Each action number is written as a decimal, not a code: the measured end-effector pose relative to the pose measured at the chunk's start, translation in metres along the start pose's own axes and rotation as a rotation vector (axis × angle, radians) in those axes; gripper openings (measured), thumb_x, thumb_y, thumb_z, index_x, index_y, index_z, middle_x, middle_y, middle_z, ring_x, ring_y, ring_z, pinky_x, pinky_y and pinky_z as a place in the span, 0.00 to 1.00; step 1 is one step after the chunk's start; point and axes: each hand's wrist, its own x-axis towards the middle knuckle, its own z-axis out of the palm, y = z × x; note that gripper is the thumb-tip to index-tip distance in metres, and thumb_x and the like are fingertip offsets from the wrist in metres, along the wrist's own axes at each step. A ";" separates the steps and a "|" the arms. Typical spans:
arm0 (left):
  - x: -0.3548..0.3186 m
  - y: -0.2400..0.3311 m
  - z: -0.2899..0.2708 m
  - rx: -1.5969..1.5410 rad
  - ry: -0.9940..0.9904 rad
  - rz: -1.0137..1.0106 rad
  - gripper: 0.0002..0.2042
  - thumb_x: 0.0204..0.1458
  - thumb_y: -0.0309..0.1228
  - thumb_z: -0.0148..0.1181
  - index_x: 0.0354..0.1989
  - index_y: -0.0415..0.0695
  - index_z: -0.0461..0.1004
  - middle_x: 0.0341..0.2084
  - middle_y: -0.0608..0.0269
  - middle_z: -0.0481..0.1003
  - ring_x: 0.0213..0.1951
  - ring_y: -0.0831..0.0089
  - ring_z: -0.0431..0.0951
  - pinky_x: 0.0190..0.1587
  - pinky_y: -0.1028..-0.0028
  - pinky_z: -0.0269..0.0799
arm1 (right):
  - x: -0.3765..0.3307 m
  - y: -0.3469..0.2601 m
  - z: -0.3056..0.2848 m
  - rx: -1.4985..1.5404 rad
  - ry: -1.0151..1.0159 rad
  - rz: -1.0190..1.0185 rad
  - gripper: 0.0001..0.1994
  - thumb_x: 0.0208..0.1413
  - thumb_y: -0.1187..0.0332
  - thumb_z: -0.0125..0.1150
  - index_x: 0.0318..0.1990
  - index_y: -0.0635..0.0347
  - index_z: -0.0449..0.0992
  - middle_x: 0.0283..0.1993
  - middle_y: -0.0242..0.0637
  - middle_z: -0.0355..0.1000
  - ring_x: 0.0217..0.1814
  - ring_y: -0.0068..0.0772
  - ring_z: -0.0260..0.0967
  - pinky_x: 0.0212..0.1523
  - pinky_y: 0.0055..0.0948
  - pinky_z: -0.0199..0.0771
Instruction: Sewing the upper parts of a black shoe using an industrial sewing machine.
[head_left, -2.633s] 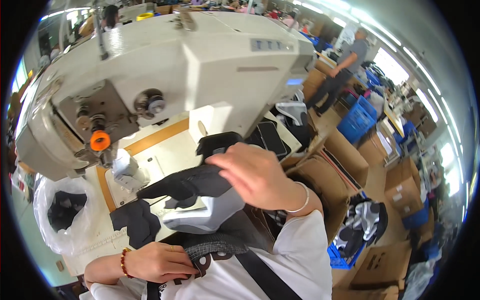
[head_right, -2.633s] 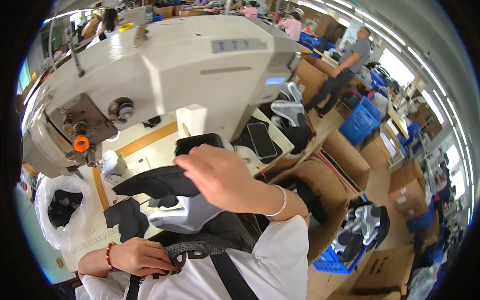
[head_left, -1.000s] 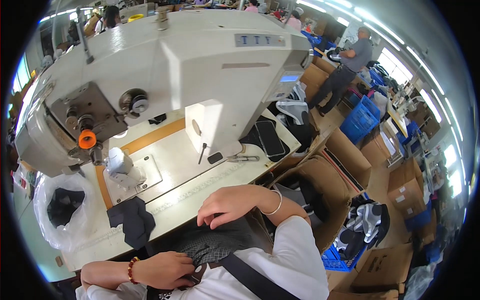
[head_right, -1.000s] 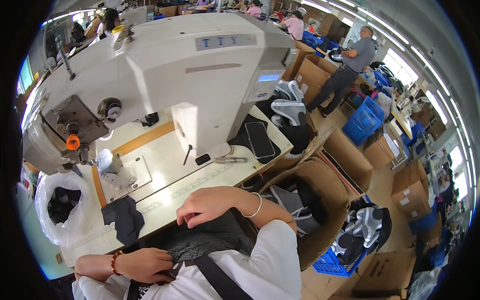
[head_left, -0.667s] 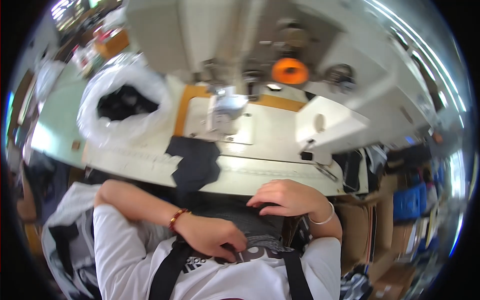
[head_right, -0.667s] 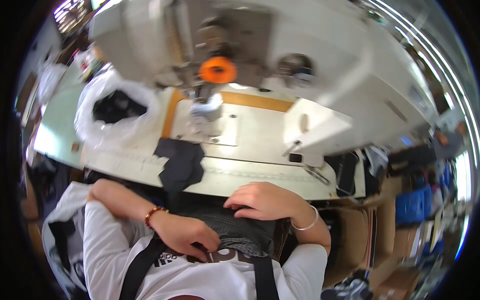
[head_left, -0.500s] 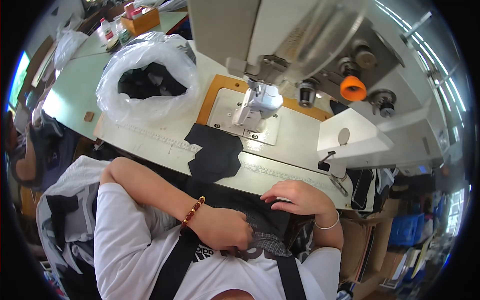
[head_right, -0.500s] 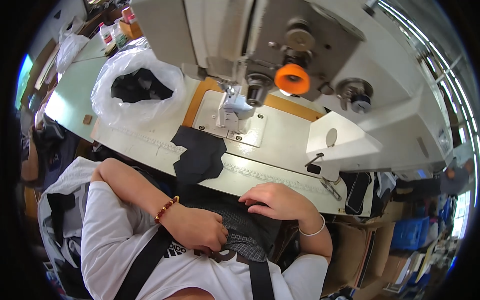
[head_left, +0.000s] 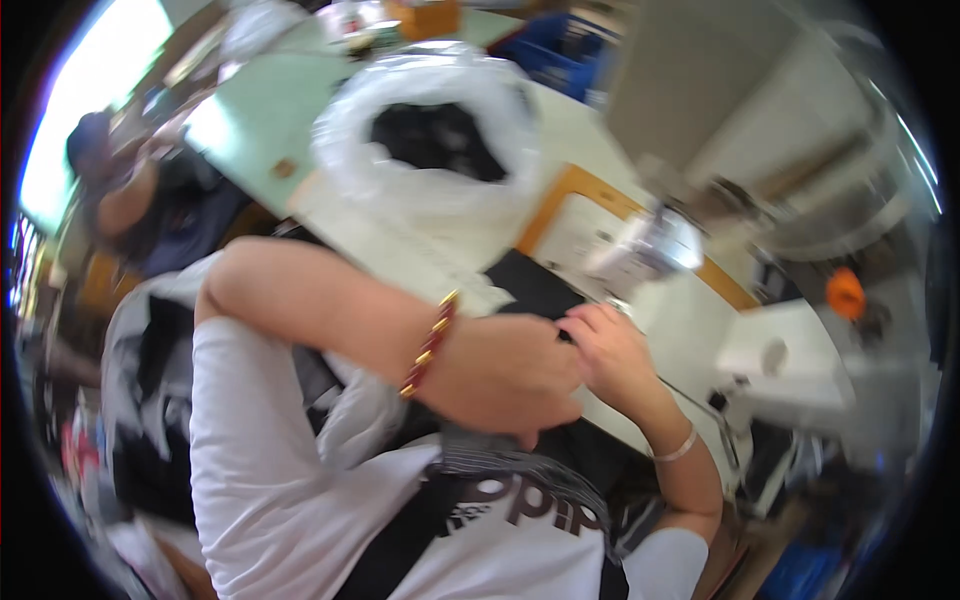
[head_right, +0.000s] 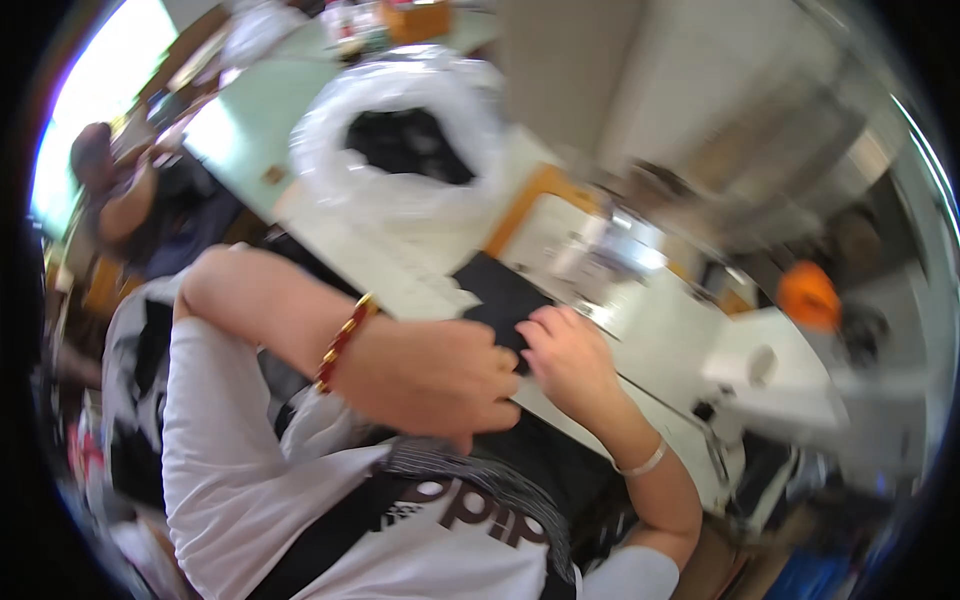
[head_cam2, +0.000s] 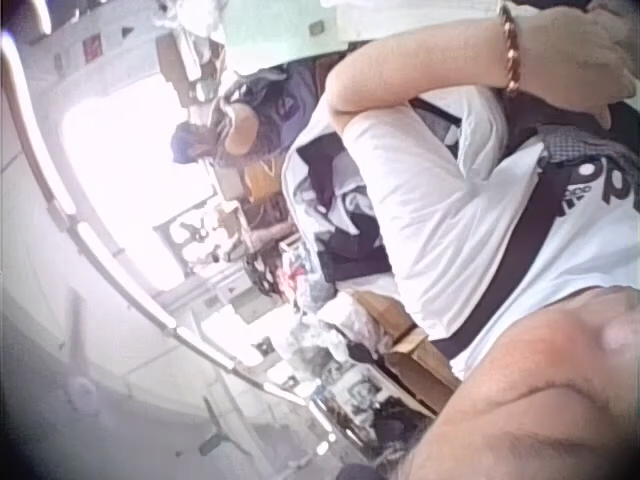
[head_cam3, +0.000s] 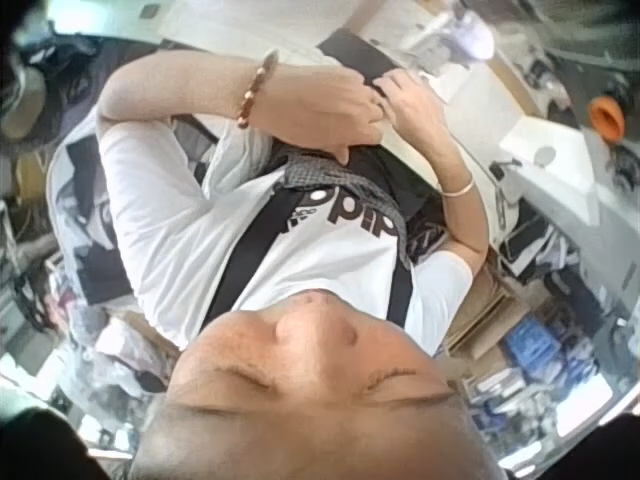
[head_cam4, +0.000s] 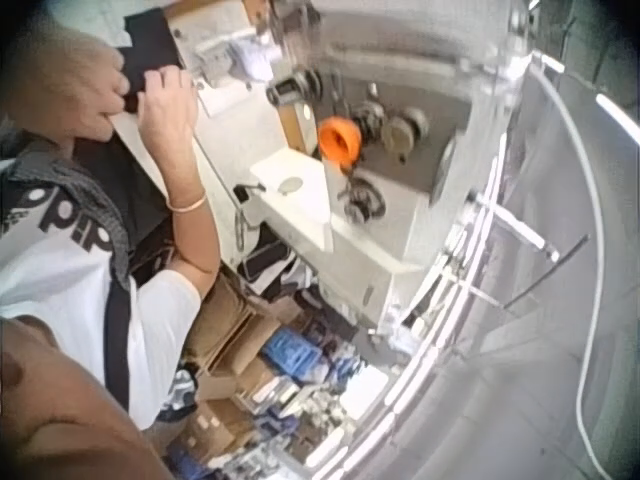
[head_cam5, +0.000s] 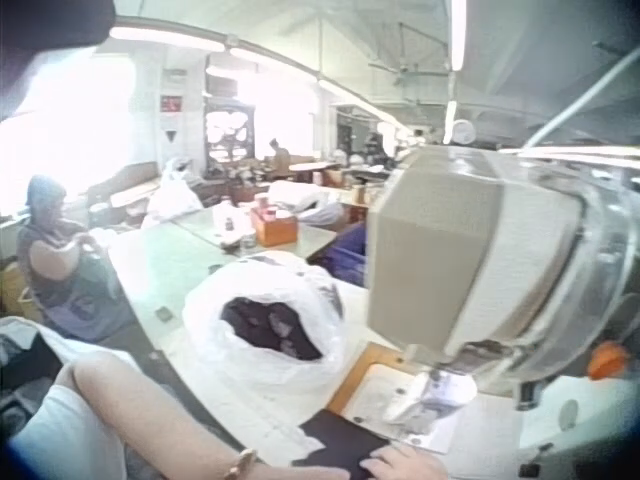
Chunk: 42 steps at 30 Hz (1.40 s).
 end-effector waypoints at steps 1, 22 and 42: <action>-0.012 -0.006 -0.007 0.046 0.022 -0.081 0.19 0.54 0.47 0.68 0.35 0.42 0.78 0.30 0.58 0.79 0.38 0.59 0.82 0.38 0.60 0.76 | 0.007 -0.003 0.000 -0.012 -0.032 -0.042 0.18 0.51 0.70 0.72 0.51 0.58 0.80 0.52 0.38 0.75 0.57 0.44 0.71 0.57 0.41 0.73; -0.285 0.081 0.084 -0.015 -0.515 -1.715 0.15 0.51 0.32 0.58 0.40 0.39 0.87 0.39 0.46 0.86 0.42 0.50 0.87 0.43 0.57 0.83 | 0.001 -0.007 -0.010 0.216 -0.188 -0.236 0.15 0.49 0.76 0.72 0.46 0.59 0.81 0.50 0.40 0.78 0.54 0.46 0.74 0.57 0.44 0.69; 0.051 0.030 -0.028 -0.323 0.291 -0.382 0.16 0.59 0.35 0.57 0.25 0.35 0.79 0.21 0.46 0.78 0.25 0.46 0.78 0.32 0.55 0.75 | -0.060 -0.035 -0.022 1.896 -0.098 0.345 0.60 0.47 0.29 0.72 0.77 0.62 0.54 0.77 0.44 0.60 0.78 0.41 0.60 0.76 0.48 0.61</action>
